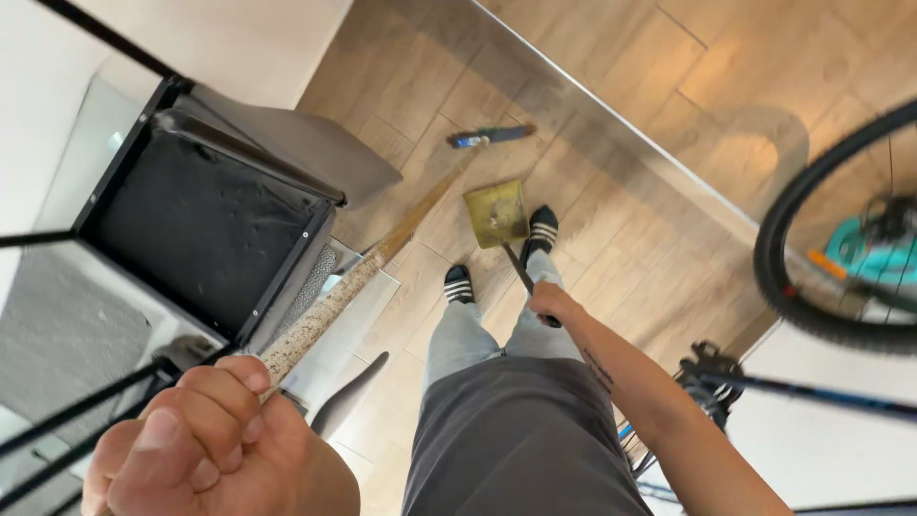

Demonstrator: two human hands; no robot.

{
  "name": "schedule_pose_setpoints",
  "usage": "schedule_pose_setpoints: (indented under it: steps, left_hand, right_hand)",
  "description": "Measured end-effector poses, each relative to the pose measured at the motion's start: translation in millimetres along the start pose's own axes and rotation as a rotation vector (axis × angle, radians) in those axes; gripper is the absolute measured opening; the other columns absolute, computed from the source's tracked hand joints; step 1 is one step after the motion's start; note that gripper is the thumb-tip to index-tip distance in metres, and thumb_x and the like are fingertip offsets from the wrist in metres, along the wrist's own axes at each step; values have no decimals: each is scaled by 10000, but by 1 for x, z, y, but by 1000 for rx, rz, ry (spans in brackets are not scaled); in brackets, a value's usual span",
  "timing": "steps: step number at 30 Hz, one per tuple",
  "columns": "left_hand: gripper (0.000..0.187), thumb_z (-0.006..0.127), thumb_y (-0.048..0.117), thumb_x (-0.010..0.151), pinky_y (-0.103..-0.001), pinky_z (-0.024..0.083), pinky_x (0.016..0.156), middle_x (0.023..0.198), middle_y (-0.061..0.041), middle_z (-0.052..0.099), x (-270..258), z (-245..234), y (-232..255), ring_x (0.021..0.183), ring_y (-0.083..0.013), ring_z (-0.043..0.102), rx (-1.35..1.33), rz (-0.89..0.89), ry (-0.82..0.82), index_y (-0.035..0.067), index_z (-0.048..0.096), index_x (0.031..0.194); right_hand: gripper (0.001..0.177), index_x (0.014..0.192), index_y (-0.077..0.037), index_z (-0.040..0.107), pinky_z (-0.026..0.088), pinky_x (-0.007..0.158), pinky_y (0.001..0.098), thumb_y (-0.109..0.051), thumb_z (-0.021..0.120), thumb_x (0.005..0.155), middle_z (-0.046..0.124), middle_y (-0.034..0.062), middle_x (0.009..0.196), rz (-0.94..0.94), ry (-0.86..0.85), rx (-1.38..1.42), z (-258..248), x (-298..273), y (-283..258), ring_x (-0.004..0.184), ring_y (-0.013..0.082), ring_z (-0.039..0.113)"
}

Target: The person sweeps the floor using a broom to push debris into a dustpan while moving through a room and a hallway.

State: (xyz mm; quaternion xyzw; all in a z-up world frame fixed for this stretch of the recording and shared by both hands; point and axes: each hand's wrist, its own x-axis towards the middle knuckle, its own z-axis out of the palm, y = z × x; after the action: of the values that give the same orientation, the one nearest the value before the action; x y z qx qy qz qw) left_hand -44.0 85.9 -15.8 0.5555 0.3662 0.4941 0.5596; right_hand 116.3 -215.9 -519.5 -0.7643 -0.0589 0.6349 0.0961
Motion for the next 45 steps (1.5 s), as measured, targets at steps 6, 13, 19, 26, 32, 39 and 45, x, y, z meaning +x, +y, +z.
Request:
schedule_pose_setpoints:
  steps: [6,13,19,26,32,39,45]
  left_hand:
    - [368,469,128,999,-402,418,521,466,-59,311,9,-31,-2,370,-123,286,77,146,-197,149,291,678]
    - [305,480,87,999,-382,448,489,514,-40,366,-20,-48,-1,373,-100,324,-47,198,-243,151,375,720]
    - [187,576,22,974,-407,576,596,616,-40,467,-78,-4,-34,525,-139,455,-243,349,-418,84,408,924]
    - [277,592,32,994,-310,501,631,801,-168,649,-140,48,-93,645,-214,610,6,88,-729,2,494,736]
    - [211,603,60,915,-277,476,524,699,-107,673,-171,4,-53,556,-154,588,169,-54,-455,-18,572,722]
    - [256,562,-42,892,-413,504,631,634,-34,468,-160,-36,8,560,-147,442,123,-75,-371,48,403,713]
    - [158,521,19,928,-362,440,530,653,-145,599,-193,-2,-53,561,-196,520,687,-140,-389,-28,626,819]
  right_hand:
    - [222,764,119,679,509,452,456,-26,535,852,667,200,613,64,14,135,73,-26,34,482,296,654]
    - [315,880,55,788,570,676,460,-156,557,909,761,188,795,221,-38,-10,144,-71,59,709,313,737]
    - [765,1456,60,385,438,1166,447,-266,762,877,481,297,1457,-379,632,24,85,-70,10,1374,463,488]
    - [305,1125,-40,609,480,1000,411,-258,769,985,641,136,1180,-968,976,333,-21,-110,-105,1144,331,582]
    - [430,619,-54,535,376,564,453,-237,719,961,479,144,582,-1057,766,319,89,-147,-60,550,334,479]
    - [343,576,-81,562,428,605,442,-139,702,884,550,106,570,-1222,789,196,87,-176,-113,578,321,552]
    - [267,659,-75,560,454,740,420,-143,693,879,586,98,682,-1302,604,272,28,-124,-156,730,295,574]
